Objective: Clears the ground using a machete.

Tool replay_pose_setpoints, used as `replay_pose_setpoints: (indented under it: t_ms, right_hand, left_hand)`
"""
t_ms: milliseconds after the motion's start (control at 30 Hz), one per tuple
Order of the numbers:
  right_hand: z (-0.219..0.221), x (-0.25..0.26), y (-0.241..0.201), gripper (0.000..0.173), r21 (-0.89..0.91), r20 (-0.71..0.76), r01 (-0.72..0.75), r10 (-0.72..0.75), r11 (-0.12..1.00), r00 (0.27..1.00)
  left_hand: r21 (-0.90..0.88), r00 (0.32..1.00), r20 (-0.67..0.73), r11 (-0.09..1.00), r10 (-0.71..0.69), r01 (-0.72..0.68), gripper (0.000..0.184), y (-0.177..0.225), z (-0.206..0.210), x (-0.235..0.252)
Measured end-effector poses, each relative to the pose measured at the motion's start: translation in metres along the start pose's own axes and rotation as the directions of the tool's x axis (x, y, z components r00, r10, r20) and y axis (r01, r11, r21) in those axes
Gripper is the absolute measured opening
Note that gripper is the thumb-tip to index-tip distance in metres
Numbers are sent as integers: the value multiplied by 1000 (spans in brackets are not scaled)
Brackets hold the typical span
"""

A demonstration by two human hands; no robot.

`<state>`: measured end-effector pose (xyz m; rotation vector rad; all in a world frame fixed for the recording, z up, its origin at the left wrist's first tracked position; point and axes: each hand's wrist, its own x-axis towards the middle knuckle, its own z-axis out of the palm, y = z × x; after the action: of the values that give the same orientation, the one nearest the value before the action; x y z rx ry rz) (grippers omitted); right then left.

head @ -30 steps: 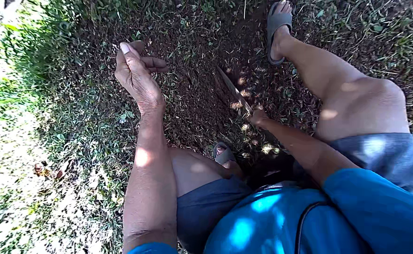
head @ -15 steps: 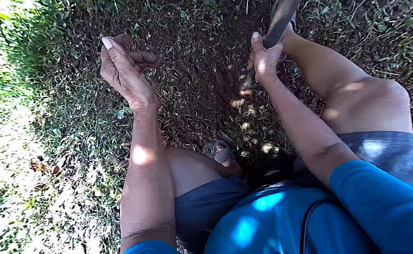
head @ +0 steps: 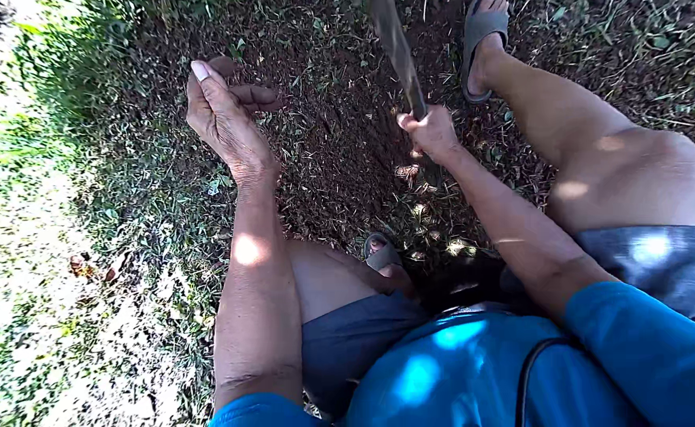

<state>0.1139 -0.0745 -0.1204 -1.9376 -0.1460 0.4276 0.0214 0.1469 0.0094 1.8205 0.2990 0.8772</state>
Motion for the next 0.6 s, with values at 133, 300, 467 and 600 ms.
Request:
replay_pose_setpoints:
  t_ms: [133, 300, 467, 600]
  right_hand:
    - [4, 22, -32, 25, 524, -342, 315, -143, 792, 929]
    - [64, 15, 46, 19, 269, -74, -252, 281, 930, 957]
    - [72, -15, 91, 29, -462, 294, -498, 656, 734, 695]
    - [39, -23, 90, 18, -301, 256, -434, 510, 849, 821]
  left_hand:
    - [-17, 1000, -19, 1000, 8, -9, 45, 1, -7, 0]
    - [-16, 1000, 9, 1000, 24, -24, 44, -2, 2, 1]
    - [18, 996, 78, 999, 33, -34, 46, -2, 10, 1]
    - [16, 997, 72, 1000, -1, 0, 45, -2, 13, 1]
